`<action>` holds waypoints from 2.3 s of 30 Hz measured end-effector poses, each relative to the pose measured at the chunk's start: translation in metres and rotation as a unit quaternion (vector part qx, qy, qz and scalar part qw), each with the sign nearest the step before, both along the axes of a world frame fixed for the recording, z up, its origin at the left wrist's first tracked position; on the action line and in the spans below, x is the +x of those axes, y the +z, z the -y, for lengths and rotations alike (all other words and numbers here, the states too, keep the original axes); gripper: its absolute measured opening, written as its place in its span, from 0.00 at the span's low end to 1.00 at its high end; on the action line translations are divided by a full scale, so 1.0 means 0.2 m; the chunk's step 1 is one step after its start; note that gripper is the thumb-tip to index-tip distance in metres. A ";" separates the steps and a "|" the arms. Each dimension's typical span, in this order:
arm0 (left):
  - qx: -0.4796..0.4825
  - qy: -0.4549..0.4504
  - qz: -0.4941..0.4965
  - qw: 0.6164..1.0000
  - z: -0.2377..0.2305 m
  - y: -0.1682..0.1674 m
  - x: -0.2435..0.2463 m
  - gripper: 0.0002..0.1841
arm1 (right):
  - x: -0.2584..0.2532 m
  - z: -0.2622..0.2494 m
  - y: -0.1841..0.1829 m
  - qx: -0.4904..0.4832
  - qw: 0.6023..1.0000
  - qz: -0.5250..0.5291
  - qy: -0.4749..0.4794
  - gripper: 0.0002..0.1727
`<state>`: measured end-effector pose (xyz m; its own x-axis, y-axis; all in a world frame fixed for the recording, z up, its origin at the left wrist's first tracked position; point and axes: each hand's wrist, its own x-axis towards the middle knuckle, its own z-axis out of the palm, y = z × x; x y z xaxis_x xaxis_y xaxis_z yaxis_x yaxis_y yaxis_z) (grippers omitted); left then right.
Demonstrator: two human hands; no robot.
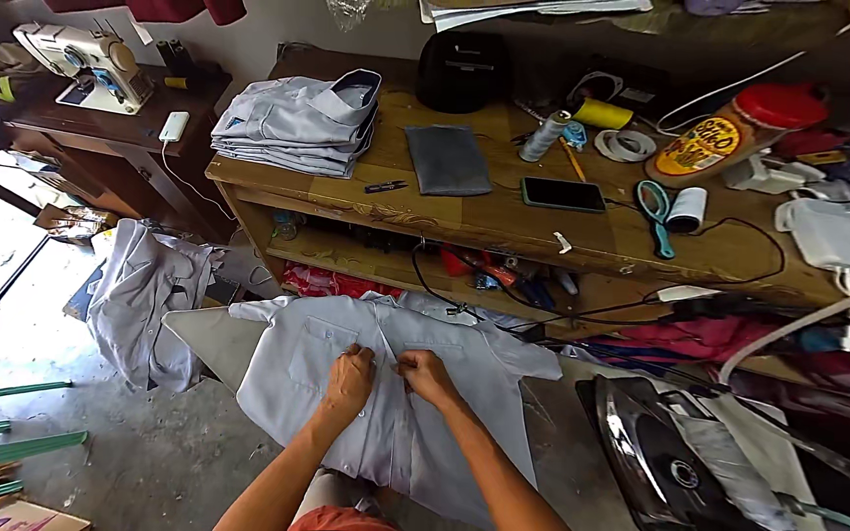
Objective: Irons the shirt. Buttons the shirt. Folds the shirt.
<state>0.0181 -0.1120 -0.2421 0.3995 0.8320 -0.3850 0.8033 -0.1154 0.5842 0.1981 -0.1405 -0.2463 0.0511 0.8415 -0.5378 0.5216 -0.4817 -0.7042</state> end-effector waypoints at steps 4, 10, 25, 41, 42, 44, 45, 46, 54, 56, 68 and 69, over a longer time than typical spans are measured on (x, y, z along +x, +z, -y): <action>0.001 0.010 -0.020 1.000 0.01 0.02 0.04 0.15 | -0.02 0.04 -0.02 -0.030 0.978 -0.166 -0.125 0.10; -0.132 0.086 0.157 0.975 -0.07 0.00 -0.05 0.10 | -0.07 0.03 -0.02 -0.041 0.951 -0.260 -0.164 0.04; -0.137 0.122 0.245 0.952 -0.06 -0.02 -0.06 0.07 | -0.04 0.00 0.03 -0.028 0.945 -0.296 -0.137 0.05; -0.138 0.161 0.199 0.957 -0.09 -0.01 -0.02 0.09 | -0.23 0.06 -0.02 0.166 0.983 -0.011 -0.077 0.08; -0.140 0.158 0.200 0.957 -0.09 -0.01 -0.01 0.09 | -0.24 0.07 -0.03 0.171 0.982 -0.012 -0.081 0.07; -0.142 0.152 0.203 0.957 -0.09 -0.01 -0.02 0.08 | -0.23 0.07 -0.05 0.176 0.980 -0.038 -0.089 0.06; -0.144 0.151 0.203 0.957 -0.10 0.00 -0.02 0.08 | -0.22 0.07 -0.06 0.173 0.979 -0.061 -0.090 0.06; -0.145 0.149 0.202 0.957 -0.10 0.00 -0.02 0.08 | -0.21 0.07 -0.07 0.169 0.978 -0.082 -0.091 0.06; -0.141 0.112 0.242 0.953 -0.08 -0.01 -0.05 0.08 | -0.13 0.06 -0.08 0.081 0.938 -0.313 -0.123 0.06; -0.136 0.104 0.265 0.949 -0.08 -0.03 -0.05 0.08 | -0.14 0.04 -0.08 0.081 0.941 -0.303 -0.127 0.06; -0.241 0.140 0.320 0.905 -0.05 -0.06 -0.06 0.07 | -0.13 0.08 -0.14 0.130 0.931 -0.322 -0.110 0.08; -0.241 0.155 0.354 0.890 -0.03 -0.07 -0.07 0.06 | -0.13 0.08 -0.14 0.120 0.928 -0.330 -0.120 0.08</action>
<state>0.0048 -0.1062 -0.2568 0.4641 0.7507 -0.4701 0.1644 0.4485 0.8785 0.1721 -0.1565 -0.2739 -0.0214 0.9482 -0.3170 -0.1648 -0.3161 -0.9343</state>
